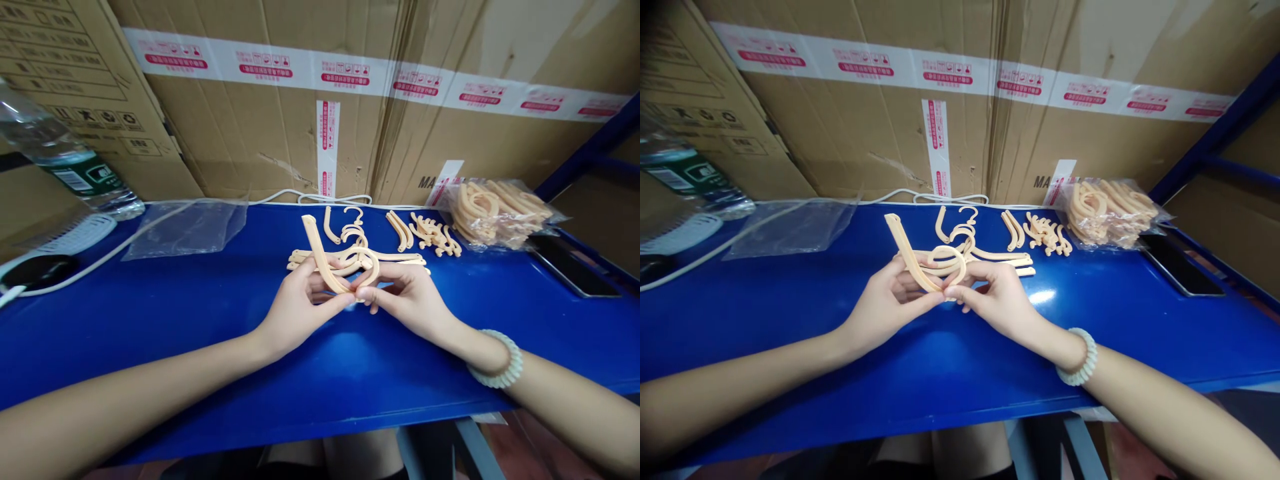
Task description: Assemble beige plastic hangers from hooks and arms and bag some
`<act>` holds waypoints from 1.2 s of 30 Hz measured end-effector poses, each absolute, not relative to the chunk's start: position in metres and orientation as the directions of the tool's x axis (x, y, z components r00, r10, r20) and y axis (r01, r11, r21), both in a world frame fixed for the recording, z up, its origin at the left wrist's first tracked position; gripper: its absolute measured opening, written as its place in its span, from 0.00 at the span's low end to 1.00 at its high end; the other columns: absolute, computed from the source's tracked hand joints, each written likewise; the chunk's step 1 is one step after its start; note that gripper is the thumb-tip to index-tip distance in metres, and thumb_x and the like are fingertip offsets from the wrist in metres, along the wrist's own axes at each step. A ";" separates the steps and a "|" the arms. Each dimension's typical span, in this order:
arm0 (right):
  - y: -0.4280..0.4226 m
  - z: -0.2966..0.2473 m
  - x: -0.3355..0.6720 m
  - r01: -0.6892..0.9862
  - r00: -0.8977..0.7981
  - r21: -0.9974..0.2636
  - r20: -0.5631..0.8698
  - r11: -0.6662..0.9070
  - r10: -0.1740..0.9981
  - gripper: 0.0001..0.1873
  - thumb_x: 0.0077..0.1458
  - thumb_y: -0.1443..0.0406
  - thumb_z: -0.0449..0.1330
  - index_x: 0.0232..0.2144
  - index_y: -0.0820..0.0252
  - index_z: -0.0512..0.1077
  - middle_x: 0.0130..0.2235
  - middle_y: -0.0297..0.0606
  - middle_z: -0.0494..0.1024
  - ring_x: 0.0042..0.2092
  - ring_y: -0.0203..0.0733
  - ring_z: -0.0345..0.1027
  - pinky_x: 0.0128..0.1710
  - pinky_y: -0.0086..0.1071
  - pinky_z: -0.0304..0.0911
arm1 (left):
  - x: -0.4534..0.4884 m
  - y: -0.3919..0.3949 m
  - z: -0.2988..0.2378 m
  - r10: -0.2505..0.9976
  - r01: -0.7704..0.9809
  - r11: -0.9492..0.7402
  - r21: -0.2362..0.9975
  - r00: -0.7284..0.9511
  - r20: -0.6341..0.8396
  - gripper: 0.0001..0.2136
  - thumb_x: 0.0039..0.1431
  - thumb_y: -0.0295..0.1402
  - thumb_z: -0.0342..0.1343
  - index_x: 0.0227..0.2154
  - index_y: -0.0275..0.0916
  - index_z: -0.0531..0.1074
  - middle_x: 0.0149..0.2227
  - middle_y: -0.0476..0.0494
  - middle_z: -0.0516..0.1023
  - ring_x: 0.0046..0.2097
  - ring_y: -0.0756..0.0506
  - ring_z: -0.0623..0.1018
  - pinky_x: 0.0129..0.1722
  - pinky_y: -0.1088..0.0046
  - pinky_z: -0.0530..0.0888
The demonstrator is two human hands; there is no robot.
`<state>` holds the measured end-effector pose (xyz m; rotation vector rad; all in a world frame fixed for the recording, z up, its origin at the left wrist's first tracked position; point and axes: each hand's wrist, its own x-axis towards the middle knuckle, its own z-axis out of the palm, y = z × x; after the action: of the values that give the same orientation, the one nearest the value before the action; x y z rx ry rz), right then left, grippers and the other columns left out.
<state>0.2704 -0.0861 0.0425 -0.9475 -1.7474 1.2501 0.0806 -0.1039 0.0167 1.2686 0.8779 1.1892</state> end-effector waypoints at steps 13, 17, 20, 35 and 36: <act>-0.014 0.069 0.344 0.783 -0.449 -0.196 0.478 0.590 0.755 0.13 0.58 0.73 0.57 0.36 0.61 0.82 0.37 0.45 0.80 0.41 0.47 0.70 0.41 0.38 0.65 | 0.079 -0.101 0.022 0.994 -0.135 -0.019 0.991 0.101 0.033 0.25 0.44 0.37 0.74 0.40 0.37 0.67 0.35 0.42 0.83 0.43 0.40 0.84 0.52 0.59 0.78; 0.001 0.058 0.354 0.779 -0.598 -0.014 0.285 0.627 0.749 0.16 0.55 0.77 0.56 0.38 0.62 0.82 0.40 0.48 0.79 0.45 0.49 0.66 0.43 0.39 0.63 | 0.079 -0.101 0.019 0.995 -0.124 -0.034 0.992 0.092 0.046 0.25 0.43 0.36 0.75 0.40 0.37 0.67 0.37 0.42 0.82 0.44 0.40 0.83 0.52 0.59 0.78; 0.006 0.053 0.357 0.753 -0.627 -0.049 0.253 0.657 0.737 0.13 0.56 0.75 0.58 0.35 0.63 0.83 0.39 0.48 0.78 0.44 0.49 0.66 0.45 0.39 0.63 | 0.079 -0.101 0.019 0.994 -0.117 -0.038 0.992 0.099 0.050 0.26 0.43 0.36 0.74 0.41 0.37 0.67 0.38 0.42 0.81 0.44 0.41 0.83 0.52 0.59 0.78; -0.017 0.068 0.337 0.521 -0.159 -0.617 0.609 0.589 0.777 0.09 0.66 0.59 0.55 0.41 0.58 0.71 0.27 0.31 0.69 0.28 0.34 0.61 0.31 0.30 0.59 | 0.079 -0.102 0.020 0.994 -0.143 -0.022 0.989 0.101 0.036 0.27 0.42 0.36 0.74 0.43 0.36 0.67 0.38 0.42 0.81 0.41 0.43 0.82 0.42 0.67 0.80; -0.022 0.070 0.334 0.433 -0.105 -0.702 0.583 0.565 0.806 0.11 0.66 0.57 0.56 0.41 0.57 0.69 0.25 0.29 0.68 0.26 0.33 0.60 0.28 0.29 0.58 | 0.080 -0.103 0.021 0.994 -0.152 -0.017 0.988 0.103 0.033 0.27 0.42 0.35 0.74 0.43 0.36 0.67 0.37 0.43 0.81 0.40 0.43 0.82 0.41 0.68 0.80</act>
<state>0.3335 -0.0217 0.0695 -1.0334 -1.7338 0.4371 0.0795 -0.1026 0.0205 1.1631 1.0090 1.2174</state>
